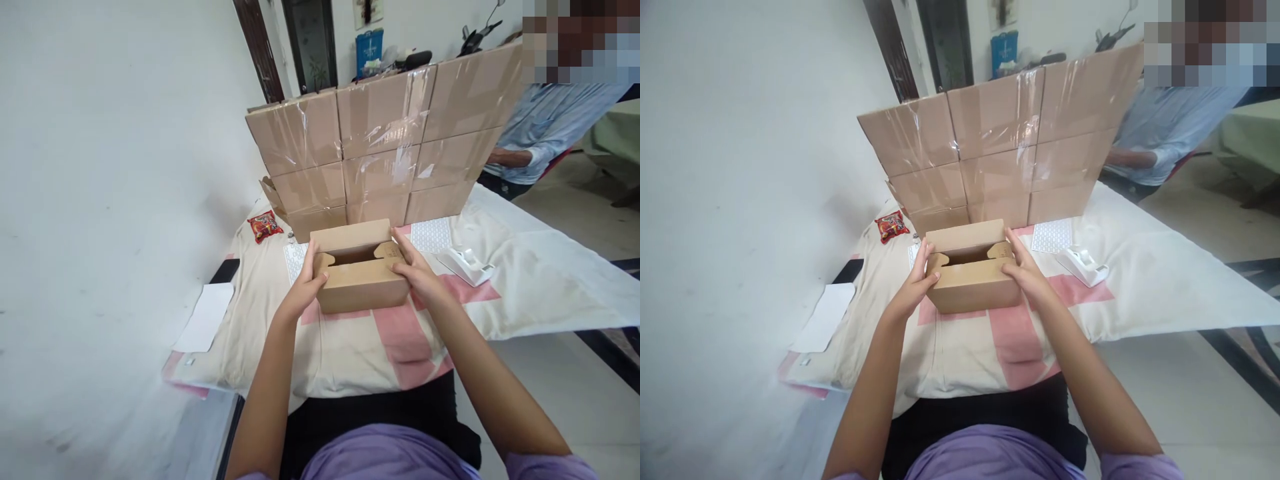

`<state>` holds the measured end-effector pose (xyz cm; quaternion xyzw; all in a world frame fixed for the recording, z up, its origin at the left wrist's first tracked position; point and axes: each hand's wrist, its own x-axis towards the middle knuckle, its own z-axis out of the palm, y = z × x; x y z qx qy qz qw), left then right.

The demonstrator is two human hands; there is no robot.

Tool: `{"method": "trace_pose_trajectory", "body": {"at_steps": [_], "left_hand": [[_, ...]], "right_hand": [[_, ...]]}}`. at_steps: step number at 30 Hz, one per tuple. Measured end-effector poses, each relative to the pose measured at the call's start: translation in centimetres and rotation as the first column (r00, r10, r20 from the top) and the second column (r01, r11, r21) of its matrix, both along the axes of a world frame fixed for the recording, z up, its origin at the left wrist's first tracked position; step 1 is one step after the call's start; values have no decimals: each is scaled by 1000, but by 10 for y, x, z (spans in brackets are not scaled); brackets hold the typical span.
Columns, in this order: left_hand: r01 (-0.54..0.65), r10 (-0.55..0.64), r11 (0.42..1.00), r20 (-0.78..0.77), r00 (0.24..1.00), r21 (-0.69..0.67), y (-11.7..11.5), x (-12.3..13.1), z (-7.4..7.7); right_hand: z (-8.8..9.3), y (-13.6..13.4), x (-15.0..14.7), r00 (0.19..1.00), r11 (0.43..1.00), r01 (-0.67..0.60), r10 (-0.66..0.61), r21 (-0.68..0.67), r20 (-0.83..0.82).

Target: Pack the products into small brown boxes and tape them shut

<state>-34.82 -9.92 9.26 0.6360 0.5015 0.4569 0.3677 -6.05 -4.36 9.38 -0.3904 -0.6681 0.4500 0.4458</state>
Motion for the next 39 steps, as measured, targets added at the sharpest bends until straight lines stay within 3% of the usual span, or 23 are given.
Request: {"method": "trace_pose_trajectory", "body": {"at_steps": [3, 5, 8, 11, 14, 16, 21, 29, 34, 36, 39], "left_hand": [[-97, 95, 994, 42, 995, 41, 2, 1, -10], [-88, 84, 994, 53, 995, 62, 2, -1, -14], [-35, 35, 998, -5, 999, 52, -2, -8, -4], [-35, 45, 999, -257, 965, 41, -10, -3, 17], [-44, 108, 991, -558, 823, 127, -20, 23, 31], [-42, 190, 970, -644, 741, 238, -24, 45, 30], [-116, 386, 903, -662, 643, 414, -22, 73, 14], [-79, 371, 908, -704, 606, 411, -19, 67, 16], [-97, 395, 900, -702, 592, 425, -20, 67, 12], [-103, 420, 885, -681, 600, 455, -19, 65, 8], [-111, 439, 867, -641, 630, 485, -14, 60, 2]], "right_hand": [[-7, 5, -4, 989, 999, 43, -47, -27, -143], [-7, 6, -4, 982, 995, 94, -96, -24, -161], [-4, 6, -4, 977, 988, 157, -156, -3, -143], [-1, 4, -3, 977, 984, 175, -171, 21, -127], [1, 2, -3, 976, 982, 183, -175, 57, -127], [2, 2, -2, 978, 980, 184, -175, 78, -111], [3, 0, 2, 980, 973, 195, -188, 124, -65], [7, -3, 0, 981, 973, 192, -195, 128, 10], [4, -4, 7, 983, 974, 184, -179, 131, -48], [-4, -3, 27, 954, 942, 298, -288, 157, -84], [-24, 2, 81, 790, 761, 609, -608, 225, -78]]}}
